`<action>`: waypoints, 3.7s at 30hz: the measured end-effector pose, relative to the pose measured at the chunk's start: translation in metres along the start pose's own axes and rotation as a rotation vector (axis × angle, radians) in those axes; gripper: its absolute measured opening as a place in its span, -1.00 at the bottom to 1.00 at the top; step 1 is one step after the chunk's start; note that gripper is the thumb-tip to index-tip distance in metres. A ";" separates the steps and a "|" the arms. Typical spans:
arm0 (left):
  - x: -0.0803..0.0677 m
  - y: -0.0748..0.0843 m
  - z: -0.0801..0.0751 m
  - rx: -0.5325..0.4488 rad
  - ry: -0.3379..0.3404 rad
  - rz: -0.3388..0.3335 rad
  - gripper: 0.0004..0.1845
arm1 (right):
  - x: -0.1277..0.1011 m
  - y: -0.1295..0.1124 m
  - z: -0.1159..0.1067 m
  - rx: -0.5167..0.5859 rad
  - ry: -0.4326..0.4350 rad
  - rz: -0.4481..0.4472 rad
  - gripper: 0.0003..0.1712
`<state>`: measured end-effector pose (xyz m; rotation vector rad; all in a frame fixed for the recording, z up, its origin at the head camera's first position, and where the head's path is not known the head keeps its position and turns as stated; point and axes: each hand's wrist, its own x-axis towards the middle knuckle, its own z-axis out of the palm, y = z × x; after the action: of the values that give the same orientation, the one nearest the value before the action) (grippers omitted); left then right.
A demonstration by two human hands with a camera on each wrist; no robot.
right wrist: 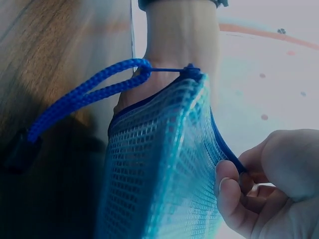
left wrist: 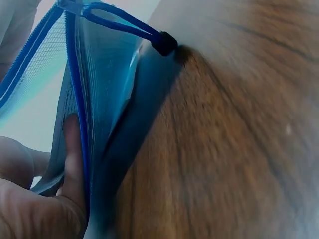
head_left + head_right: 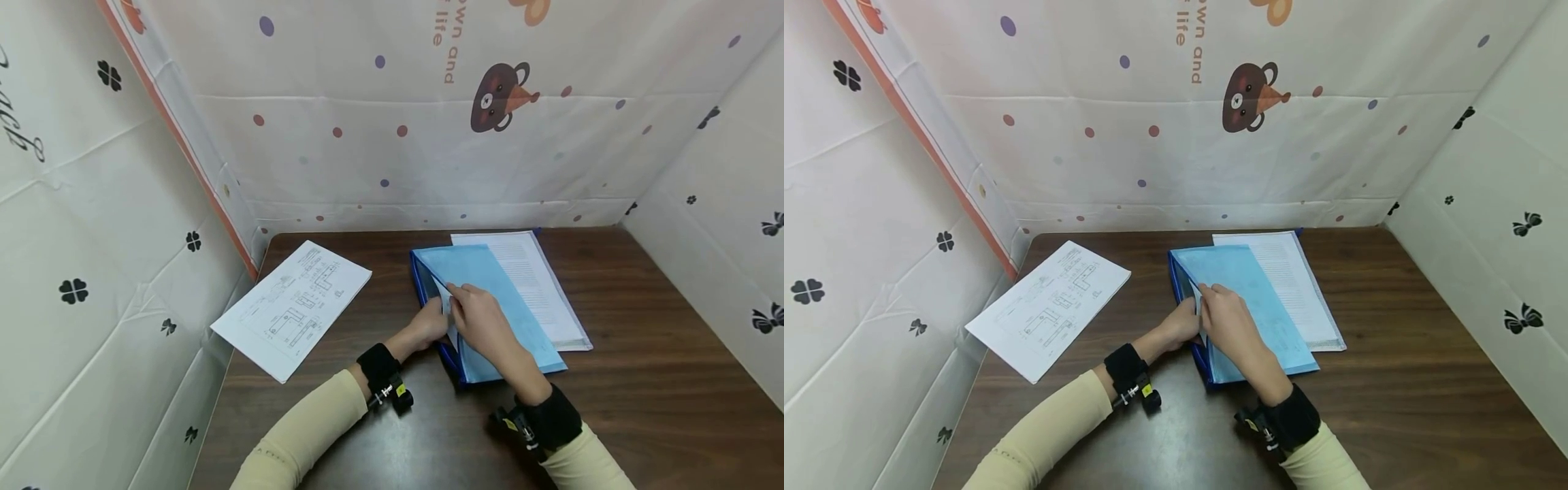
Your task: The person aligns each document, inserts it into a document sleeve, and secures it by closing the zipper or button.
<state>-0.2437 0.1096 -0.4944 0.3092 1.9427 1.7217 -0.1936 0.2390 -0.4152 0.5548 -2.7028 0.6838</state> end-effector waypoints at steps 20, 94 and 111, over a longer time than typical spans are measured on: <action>-0.033 0.012 -0.088 0.024 -0.026 0.001 -0.38 | 0.000 0.004 -0.007 -0.024 0.001 0.039 -0.68; -0.088 0.022 -0.287 0.956 0.327 -0.451 -0.20 | -0.024 0.009 -0.006 -0.062 0.023 0.013 -0.70; -0.111 -0.016 -0.291 0.045 0.018 -0.432 -0.46 | -0.023 0.013 -0.006 -0.046 0.042 0.034 -0.69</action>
<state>-0.2995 -0.1964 -0.4686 -0.1070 1.8922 1.4034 -0.1778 0.2589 -0.4234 0.4788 -2.6873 0.6324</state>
